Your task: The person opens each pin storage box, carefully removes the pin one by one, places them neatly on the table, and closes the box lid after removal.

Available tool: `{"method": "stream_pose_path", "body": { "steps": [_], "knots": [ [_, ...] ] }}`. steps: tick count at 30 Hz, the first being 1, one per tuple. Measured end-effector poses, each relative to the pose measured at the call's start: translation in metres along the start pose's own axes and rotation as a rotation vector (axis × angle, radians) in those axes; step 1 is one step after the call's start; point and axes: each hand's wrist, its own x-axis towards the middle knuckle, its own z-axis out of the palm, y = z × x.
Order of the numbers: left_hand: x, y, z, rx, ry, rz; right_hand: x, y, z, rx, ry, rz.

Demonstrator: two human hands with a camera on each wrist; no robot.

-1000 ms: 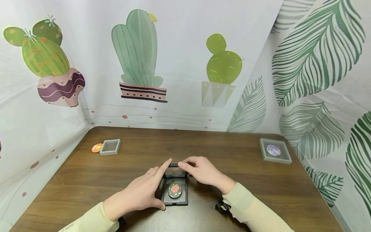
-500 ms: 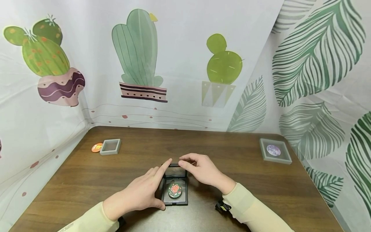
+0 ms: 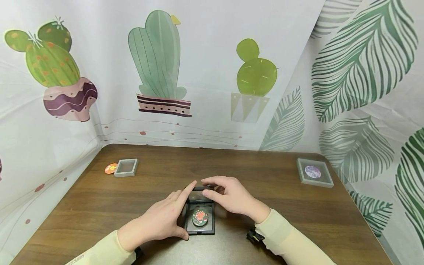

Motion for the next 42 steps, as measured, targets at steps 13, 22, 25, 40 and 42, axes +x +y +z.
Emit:
{"method": "stream_pose_path", "body": {
  "steps": [13,22,25,40,42],
  "knots": [
    [0.002,-0.004,-0.001,0.012,-0.002,-0.020,-0.003,0.000,0.004,-0.433,0.040,-0.372],
    [0.003,-0.004,0.000,0.010,-0.010,-0.023,-0.007,-0.010,-0.001,-0.695,-0.011,-0.433],
    [0.003,-0.004,0.000,0.000,-0.015,-0.033,-0.010,-0.013,-0.002,-0.719,-0.077,-0.379],
    [0.002,-0.008,-0.001,-0.043,0.001,-0.029,-0.015,-0.018,-0.001,-0.694,-0.260,-0.139],
    [0.002,-0.007,-0.001,-0.042,0.002,-0.027,-0.016,-0.017,0.000,-0.683,-0.269,-0.122]
  ]
}}
